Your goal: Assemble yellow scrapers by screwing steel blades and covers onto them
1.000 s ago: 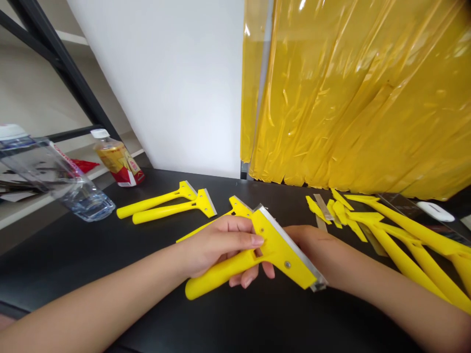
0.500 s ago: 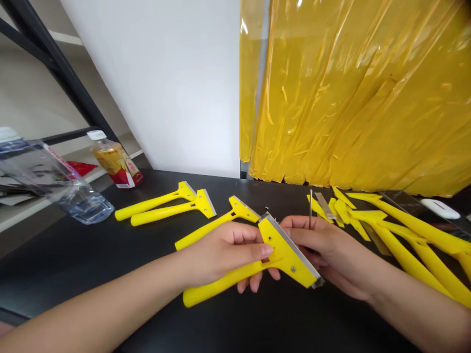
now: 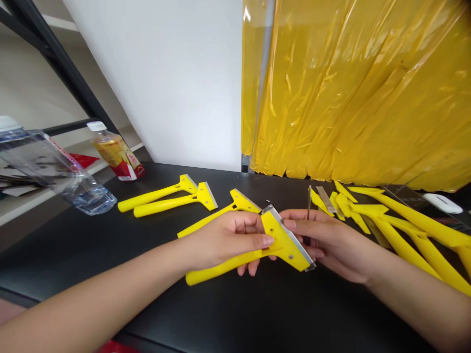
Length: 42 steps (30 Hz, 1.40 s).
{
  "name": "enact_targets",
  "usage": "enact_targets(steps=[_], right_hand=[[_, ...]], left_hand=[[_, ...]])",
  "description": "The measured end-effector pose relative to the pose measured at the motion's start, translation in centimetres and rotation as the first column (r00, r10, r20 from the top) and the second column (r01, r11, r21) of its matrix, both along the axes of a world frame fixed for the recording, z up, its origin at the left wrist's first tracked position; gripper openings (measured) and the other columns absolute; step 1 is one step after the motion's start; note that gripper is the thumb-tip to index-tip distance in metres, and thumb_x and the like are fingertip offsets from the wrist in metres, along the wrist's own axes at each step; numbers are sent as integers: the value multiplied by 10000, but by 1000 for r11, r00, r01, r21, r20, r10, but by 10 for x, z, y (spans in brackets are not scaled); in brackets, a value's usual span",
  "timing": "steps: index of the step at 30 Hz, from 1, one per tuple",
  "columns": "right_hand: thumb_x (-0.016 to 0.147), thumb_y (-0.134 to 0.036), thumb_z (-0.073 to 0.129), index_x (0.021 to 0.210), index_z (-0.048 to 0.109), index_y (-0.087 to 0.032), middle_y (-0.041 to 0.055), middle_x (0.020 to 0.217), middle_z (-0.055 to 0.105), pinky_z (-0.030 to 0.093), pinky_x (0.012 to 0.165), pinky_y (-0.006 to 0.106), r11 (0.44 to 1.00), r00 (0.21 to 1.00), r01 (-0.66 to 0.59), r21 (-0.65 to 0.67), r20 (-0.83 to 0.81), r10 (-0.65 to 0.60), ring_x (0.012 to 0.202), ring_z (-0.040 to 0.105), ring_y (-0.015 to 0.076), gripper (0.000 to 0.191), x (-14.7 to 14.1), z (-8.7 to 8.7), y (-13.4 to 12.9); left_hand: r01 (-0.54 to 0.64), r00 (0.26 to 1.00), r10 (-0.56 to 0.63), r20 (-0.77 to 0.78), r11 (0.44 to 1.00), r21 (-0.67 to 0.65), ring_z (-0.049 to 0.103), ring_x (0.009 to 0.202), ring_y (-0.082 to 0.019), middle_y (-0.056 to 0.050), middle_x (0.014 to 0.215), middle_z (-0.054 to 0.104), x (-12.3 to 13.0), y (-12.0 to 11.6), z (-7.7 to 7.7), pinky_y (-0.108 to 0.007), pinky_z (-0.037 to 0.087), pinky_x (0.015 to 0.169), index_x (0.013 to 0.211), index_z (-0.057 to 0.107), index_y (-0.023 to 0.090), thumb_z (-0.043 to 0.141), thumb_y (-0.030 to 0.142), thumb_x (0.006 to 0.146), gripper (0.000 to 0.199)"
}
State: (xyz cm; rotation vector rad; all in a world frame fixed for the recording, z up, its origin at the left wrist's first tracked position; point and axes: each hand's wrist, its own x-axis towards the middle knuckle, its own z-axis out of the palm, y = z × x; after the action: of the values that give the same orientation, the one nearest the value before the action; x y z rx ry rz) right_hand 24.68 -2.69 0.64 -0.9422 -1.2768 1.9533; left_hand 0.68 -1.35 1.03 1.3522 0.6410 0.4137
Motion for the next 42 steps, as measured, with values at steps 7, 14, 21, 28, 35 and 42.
enact_targets(steps=[7,14,21,28,35,42], right_hand=[[946,-425,708,1023,743,-164,-31,701,445,160,447,214,1000,1000,16,15,5,-16,560,260,70,274,0,-4,0],[949,-378,706,979,741,-149,-3,692,600,165,435,188,998,999,3,-70,-50,-7,502,327,36,233,-2,-12,3],[914,-367,738,1150,745,-162,63,754,728,168,433,190,992,1000,-15,-124,-17,13,565,620,97,312,-11,-13,-1],[921,-383,716,1057,739,-154,45,725,704,191,446,201,996,999,-7,-88,-38,3,497,488,64,267,-9,-18,0],[936,-464,696,920,721,-155,42,742,695,188,464,222,999,998,38,27,-48,-37,518,336,59,310,-2,-9,3],[964,-509,652,891,698,-162,53,739,705,259,491,228,999,999,42,15,-31,-41,565,493,91,357,-4,-11,1]], left_hand=[[1,1000,-1,28,1000,-2,676,621,-95,-60,1012,702,1,0,0,-162,509,485,1114,586,179,618,376,1024,219],[37,998,-35,52,999,-35,682,609,-100,-74,988,720,1,0,-1,-156,507,477,1104,558,182,610,380,1029,218],[56,997,-50,60,993,-107,693,601,-97,-63,958,738,2,-3,-1,-155,522,481,1088,579,181,618,351,1031,183],[45,998,-41,46,996,-80,694,609,-106,-74,969,741,2,-4,0,-168,522,487,1115,600,167,643,376,1012,236],[-64,996,65,68,998,-20,697,589,-125,-97,973,745,3,2,2,-182,505,458,1085,570,166,655,421,993,284],[-40,997,43,70,999,-35,708,587,-128,-85,966,740,4,1,-2,-173,504,450,1108,552,176,642,400,1006,262]])
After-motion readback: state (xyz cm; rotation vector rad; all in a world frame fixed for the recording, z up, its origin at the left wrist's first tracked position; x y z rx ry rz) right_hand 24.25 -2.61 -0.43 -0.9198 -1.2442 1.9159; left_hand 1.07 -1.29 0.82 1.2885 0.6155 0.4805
